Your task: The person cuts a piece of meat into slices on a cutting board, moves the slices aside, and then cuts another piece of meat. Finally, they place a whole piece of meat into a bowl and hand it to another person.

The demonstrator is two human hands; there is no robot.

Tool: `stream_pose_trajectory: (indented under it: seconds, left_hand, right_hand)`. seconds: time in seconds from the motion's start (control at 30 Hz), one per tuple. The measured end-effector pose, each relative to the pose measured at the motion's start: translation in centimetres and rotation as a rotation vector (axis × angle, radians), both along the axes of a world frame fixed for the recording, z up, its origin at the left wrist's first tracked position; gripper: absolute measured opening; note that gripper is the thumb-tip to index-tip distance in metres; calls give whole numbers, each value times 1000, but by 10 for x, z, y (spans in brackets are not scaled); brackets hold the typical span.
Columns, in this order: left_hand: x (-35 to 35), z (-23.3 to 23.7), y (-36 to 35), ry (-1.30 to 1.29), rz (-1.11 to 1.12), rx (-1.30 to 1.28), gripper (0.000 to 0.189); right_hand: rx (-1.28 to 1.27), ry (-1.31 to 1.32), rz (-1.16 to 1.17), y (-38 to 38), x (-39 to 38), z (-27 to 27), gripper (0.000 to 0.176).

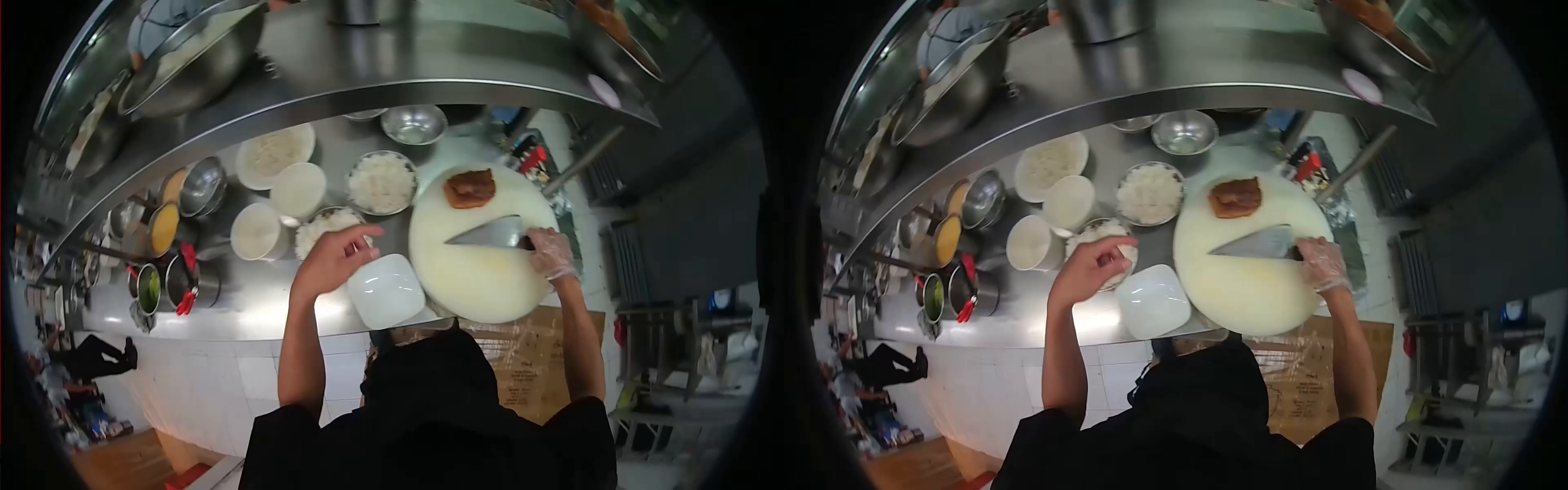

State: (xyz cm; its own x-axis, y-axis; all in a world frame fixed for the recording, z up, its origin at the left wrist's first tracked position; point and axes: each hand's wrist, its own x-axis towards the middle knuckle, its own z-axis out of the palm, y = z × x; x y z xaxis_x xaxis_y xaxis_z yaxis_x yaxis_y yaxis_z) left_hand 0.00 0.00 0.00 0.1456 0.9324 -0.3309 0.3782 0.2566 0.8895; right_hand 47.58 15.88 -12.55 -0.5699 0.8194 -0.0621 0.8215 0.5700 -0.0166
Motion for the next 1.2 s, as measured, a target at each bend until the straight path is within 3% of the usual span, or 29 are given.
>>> stream_pose_trajectory:
  seconds: [0.07,0.1,0.17,0.23,0.27,0.3,0.33,0.4,0.43,0.47,0.57,0.6,0.7,0.73,0.77,0.83,0.87,0.97,1.07,1.13,1.2]
  left_hand:
    - [2,-3,15,76,117,160,37]
    - [34,-11,38,94,127,233,37]
    - [62,-30,59,227,134,533,41]
    - [76,-22,88,431,109,760,46]
    - [94,-22,111,437,76,760,51]
    - [109,-25,134,449,30,754,57]
    - [126,-34,157,546,-53,720,64]
    - [161,-34,192,747,-187,581,73]
    - [179,-35,196,851,-242,454,76]
    - [186,-59,213,895,-300,352,73]
    - [197,-56,228,1043,-428,219,70]
    - [197,-55,225,1089,-446,325,66]
    - [207,-6,196,880,-303,333,65]
    - [198,2,183,636,-252,294,68]
    - [190,-9,163,628,-276,268,68]
    - [177,-43,119,385,103,732,71]
    - [175,-62,101,368,93,703,71]
    - [179,-119,47,123,359,681,68]
    - [176,-98,14,237,375,694,65]
    - [167,-86,1,367,372,585,81]
    - [162,-78,-5,447,316,517,81]
  right_hand:
    - [-265,71,-153,-7,3,-2,49]
    - [-163,-111,-99,-12,7,37,32]
    - [-109,-22,-92,-31,35,67,35]
    - [-316,62,-209,-41,23,96,38]
    - [-288,296,-99,-44,49,95,39]
    - [-364,374,-179,-45,59,101,41]
    - [-334,573,-110,-43,81,87,37]
    - [-620,681,-380,-42,112,84,33]
    - [-789,999,-494,-50,116,79,31]
    - [-820,1017,-578,-52,119,80,31]
    - [-885,1049,-690,-61,122,81,31]
    - [-894,1079,-718,-64,121,77,30]
    - [-846,1135,-696,-78,128,48,29]
    - [-920,1214,-707,-84,118,57,28]
    - [-900,1194,-740,-92,112,54,33]
    - [-947,1264,-724,-103,95,69,31]
    - [-913,1222,-663,-105,90,69,29]
    - [-721,1049,-541,-108,78,37,26]
    - [-1015,1169,-673,-115,54,79,28]
    - [-1037,1186,-734,-107,40,89,28]
    - [-1015,1208,-778,-108,36,92,23]
